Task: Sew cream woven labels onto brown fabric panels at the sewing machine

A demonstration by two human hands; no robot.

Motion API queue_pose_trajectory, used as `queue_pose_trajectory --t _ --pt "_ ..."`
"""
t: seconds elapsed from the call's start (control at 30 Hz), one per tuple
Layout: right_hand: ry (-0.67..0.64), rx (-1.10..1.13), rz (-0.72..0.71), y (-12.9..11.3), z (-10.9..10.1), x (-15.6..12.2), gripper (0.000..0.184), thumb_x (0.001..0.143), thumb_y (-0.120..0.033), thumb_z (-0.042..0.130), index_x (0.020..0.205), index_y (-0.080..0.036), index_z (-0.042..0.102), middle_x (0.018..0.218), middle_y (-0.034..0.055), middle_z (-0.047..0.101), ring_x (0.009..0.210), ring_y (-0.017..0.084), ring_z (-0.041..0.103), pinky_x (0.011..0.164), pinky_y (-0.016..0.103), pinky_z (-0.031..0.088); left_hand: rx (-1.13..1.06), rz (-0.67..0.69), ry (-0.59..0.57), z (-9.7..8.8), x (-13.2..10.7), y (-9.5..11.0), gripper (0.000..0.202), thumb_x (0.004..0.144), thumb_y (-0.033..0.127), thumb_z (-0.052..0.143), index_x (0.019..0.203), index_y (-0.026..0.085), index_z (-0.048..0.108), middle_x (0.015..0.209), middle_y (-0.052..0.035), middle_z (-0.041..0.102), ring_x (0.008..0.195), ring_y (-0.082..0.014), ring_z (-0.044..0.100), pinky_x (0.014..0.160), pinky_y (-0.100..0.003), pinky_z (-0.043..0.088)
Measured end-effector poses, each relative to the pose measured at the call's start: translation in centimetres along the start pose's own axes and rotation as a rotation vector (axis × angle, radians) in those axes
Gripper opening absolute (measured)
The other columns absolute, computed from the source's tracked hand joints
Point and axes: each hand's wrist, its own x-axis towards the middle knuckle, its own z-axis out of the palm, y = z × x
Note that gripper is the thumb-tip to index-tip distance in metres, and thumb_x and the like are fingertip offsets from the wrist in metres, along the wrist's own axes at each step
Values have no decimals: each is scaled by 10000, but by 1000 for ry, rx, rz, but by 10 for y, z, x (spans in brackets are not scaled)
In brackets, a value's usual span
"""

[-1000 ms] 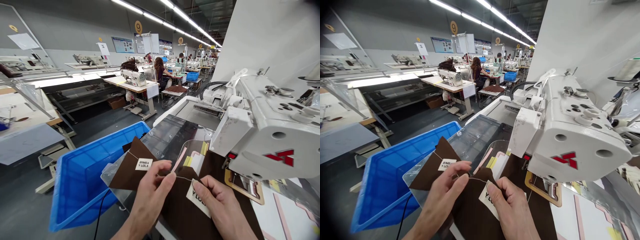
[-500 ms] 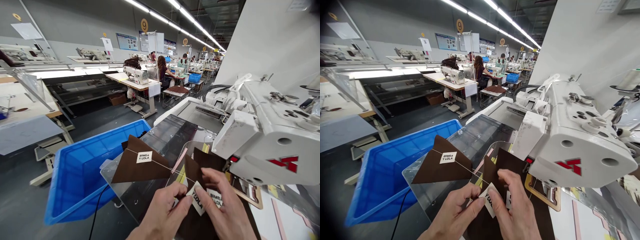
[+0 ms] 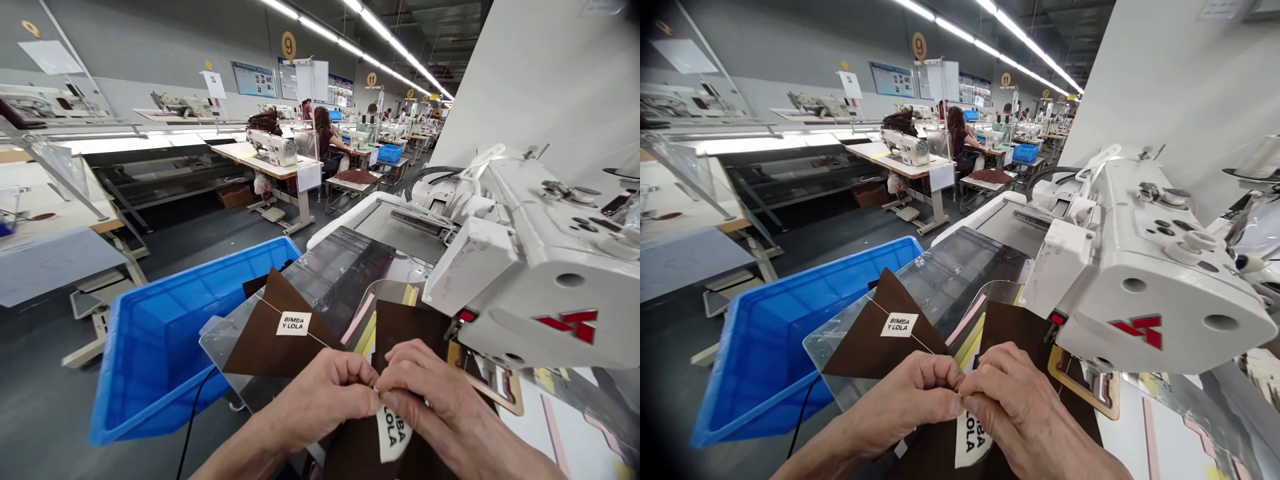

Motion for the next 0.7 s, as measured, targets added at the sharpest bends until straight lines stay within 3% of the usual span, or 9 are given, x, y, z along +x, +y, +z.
queue_pose_trajectory --t 0.13,0.27,0.5,0.7 --pt "1 61 105 2 1 -2 172 1127 -320 435 1005 -287 552 976 -15 578 950 171 549 837 336 445 -11 -1 24 3 1 -3 194 735 297 739 800 144 640 644 39 497 570 -89 332 519 -246 223" --pt "3 142 262 1 0 -5 37 1079 -282 519 1069 -305 546 1003 -29 569 907 159 539 788 313 430 70 -13 38 5 0 -4 153 789 281 699 839 151 634 667 40 512 578 -91 353 507 -249 227" --pt "16 32 109 1 0 -4 126 1101 -216 450 1023 -288 518 996 -34 572 945 160 516 846 330 410 155 -4 50 7 1 -3 116 831 268 653 835 158 616 658 58 485 568 -87 325 486 -254 211" --pt "-38 -19 92 1 -3 -2 182 1117 -218 421 963 -270 503 941 -32 558 908 163 502 809 337 407 220 -37 52 6 1 -3 91 825 251 632 816 162 618 634 63 471 560 -89 316 482 -266 194"
